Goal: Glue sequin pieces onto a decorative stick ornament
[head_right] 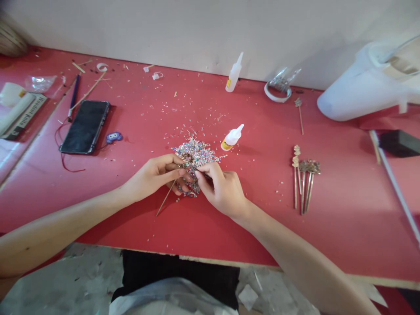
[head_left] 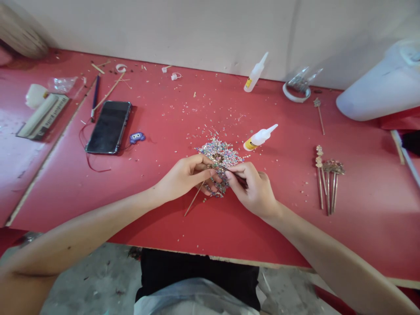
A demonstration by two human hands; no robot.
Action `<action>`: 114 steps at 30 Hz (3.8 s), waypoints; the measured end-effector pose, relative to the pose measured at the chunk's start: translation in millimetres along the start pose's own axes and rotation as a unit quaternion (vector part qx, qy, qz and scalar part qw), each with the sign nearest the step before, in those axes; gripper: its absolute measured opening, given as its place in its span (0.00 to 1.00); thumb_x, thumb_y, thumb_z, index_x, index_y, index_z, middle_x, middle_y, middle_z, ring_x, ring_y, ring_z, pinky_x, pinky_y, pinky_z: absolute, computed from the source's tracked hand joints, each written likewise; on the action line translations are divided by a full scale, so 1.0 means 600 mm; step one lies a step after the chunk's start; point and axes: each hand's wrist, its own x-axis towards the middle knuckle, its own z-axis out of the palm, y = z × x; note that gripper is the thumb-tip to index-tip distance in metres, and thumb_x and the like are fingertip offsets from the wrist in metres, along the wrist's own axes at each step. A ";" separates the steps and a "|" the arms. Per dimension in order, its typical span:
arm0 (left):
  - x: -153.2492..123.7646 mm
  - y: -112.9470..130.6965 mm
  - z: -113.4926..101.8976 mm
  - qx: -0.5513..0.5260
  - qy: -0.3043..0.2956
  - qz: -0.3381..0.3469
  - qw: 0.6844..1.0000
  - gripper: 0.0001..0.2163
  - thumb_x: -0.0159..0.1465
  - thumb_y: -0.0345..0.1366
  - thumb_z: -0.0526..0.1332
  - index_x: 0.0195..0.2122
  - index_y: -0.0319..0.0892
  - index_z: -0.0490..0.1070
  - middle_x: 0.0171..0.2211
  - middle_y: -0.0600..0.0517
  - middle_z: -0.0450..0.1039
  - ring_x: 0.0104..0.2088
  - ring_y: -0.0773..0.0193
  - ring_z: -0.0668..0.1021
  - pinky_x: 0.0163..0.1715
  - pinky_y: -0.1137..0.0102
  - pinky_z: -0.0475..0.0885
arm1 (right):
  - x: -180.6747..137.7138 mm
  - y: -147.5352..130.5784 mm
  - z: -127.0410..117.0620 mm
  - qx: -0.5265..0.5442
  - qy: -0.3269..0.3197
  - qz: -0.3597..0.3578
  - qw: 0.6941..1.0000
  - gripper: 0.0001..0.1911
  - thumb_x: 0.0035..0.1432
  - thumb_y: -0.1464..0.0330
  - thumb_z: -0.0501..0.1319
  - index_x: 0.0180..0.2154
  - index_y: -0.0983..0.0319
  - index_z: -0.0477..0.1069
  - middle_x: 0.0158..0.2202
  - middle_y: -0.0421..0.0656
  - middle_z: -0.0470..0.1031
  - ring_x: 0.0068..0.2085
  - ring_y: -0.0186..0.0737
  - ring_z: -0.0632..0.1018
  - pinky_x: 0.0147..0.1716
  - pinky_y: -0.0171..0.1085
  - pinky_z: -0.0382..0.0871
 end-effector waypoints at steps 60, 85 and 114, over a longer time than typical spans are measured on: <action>-0.003 0.002 0.003 0.012 -0.005 -0.002 1.000 0.09 0.64 0.36 0.61 0.40 0.39 0.62 0.34 0.50 0.78 0.29 0.66 0.82 0.26 0.74 0.79 | -0.002 0.000 -0.001 -0.021 -0.006 -0.014 1.000 0.03 0.65 0.68 0.56 0.40 0.60 0.65 0.25 0.39 0.78 0.22 0.32 0.77 0.22 0.30 0.65; -0.004 0.002 0.003 0.014 -0.003 -0.004 1.000 0.10 0.64 0.37 0.62 0.40 0.40 0.62 0.33 0.50 0.78 0.29 0.65 0.82 0.26 0.73 0.79 | -0.002 -0.001 -0.003 -0.029 -0.006 -0.013 0.999 0.03 0.65 0.68 0.56 0.39 0.60 0.66 0.24 0.38 0.77 0.21 0.32 0.76 0.21 0.30 0.65; 0.000 -0.005 -0.004 0.008 -0.025 0.008 1.000 0.09 0.65 0.37 0.61 0.41 0.39 0.63 0.33 0.50 0.78 0.29 0.64 0.82 0.25 0.72 0.80 | 0.001 0.002 -0.006 0.007 0.014 -0.007 1.000 0.05 0.62 0.69 0.59 0.40 0.58 0.64 0.25 0.36 0.78 0.22 0.30 0.78 0.22 0.28 0.67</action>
